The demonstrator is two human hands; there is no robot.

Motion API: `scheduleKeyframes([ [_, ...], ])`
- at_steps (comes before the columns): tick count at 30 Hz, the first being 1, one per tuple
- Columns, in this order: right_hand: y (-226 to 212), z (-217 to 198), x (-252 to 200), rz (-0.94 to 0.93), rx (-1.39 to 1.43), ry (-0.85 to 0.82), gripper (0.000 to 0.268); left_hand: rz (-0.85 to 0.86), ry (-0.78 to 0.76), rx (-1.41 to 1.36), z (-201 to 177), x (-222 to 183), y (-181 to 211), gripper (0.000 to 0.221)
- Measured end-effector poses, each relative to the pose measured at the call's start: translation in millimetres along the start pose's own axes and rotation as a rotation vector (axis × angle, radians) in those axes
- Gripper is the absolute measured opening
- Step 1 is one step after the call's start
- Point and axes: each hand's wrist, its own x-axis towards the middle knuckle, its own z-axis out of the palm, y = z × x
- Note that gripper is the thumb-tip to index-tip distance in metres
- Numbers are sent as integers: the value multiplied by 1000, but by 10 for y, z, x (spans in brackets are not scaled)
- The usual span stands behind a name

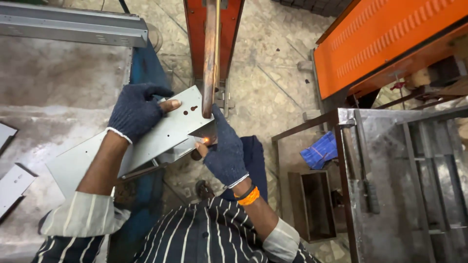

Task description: Assembling metal enclosure components using spot welding and manual filing.

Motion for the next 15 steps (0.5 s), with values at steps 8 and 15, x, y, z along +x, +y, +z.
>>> scheduleKeyframes([
  [8,40,12,48,155,148,-35,79,-73,-9,-126,50,104,-103,38],
  [15,31,-60,88,-23,44,13,79,-58,-17,-129,59,150,-113,35],
])
